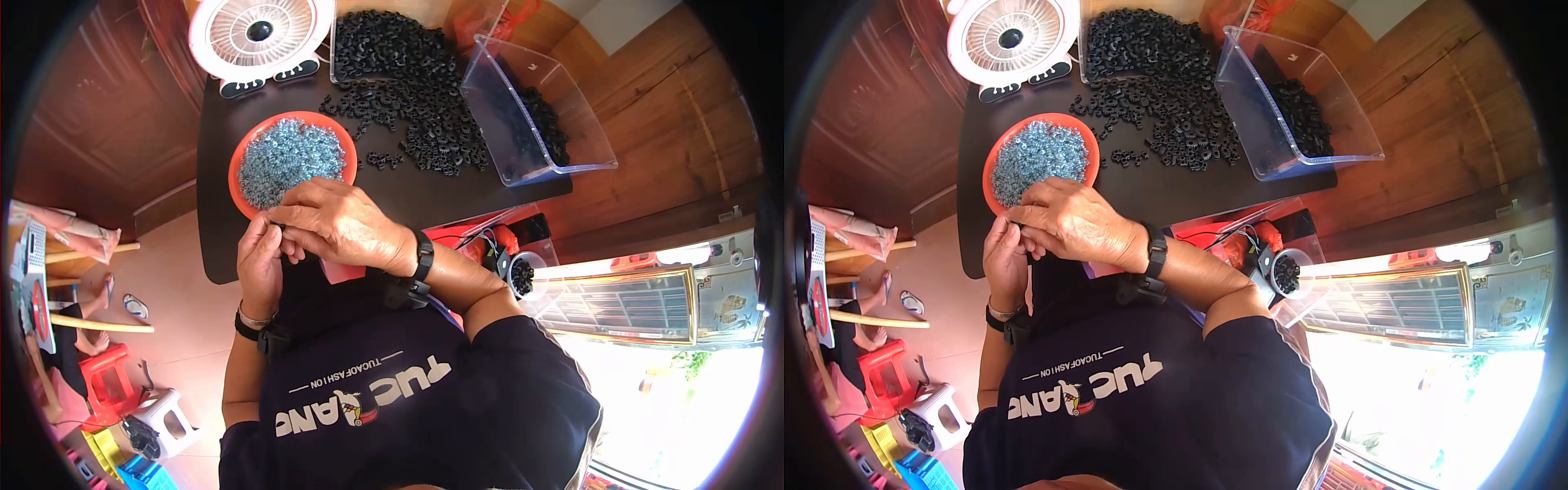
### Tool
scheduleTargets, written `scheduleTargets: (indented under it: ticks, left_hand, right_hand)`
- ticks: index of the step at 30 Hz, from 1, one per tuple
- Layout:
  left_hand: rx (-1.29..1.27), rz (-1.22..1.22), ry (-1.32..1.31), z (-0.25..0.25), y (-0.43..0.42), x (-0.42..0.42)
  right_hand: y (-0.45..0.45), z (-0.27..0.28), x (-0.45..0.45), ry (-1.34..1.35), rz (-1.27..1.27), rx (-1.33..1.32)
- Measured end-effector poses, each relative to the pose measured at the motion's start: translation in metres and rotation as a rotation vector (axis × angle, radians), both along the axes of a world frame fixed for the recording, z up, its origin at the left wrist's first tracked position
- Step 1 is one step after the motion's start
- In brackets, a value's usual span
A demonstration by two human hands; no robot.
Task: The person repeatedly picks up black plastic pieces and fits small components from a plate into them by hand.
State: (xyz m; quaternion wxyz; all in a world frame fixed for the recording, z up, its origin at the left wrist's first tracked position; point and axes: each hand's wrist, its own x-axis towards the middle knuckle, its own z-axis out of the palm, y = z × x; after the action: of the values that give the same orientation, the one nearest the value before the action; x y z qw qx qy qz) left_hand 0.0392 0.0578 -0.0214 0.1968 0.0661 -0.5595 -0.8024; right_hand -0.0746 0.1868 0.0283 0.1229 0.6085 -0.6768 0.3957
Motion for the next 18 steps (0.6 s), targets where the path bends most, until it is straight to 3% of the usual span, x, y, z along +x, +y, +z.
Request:
scheduleTargets:
  ticks: [2,4,8,11,18]
  left_hand:
    - [-0.022,-0.043,0.014,-0.005,-0.002,0.001]
    - [-0.051,-0.017,0.045,-0.008,-0.005,0.001]
    - [-0.110,0.023,0.027,-0.014,-0.012,0.004]
    - [-0.142,0.013,0.021,-0.016,-0.013,0.005]
    - [-0.135,-0.010,0.033,-0.019,-0.014,0.007]
  right_hand:
    - [0.012,0.007,-0.014,0.023,0.035,0.036]
    - [0.025,0.011,-0.034,0.047,-0.093,-0.038]
    - [0.048,-0.003,-0.101,0.064,-0.431,0.077]
    - [0.050,-0.015,-0.138,-0.139,-0.457,0.200]
    - [0.021,-0.035,-0.163,0.201,-0.338,0.473]
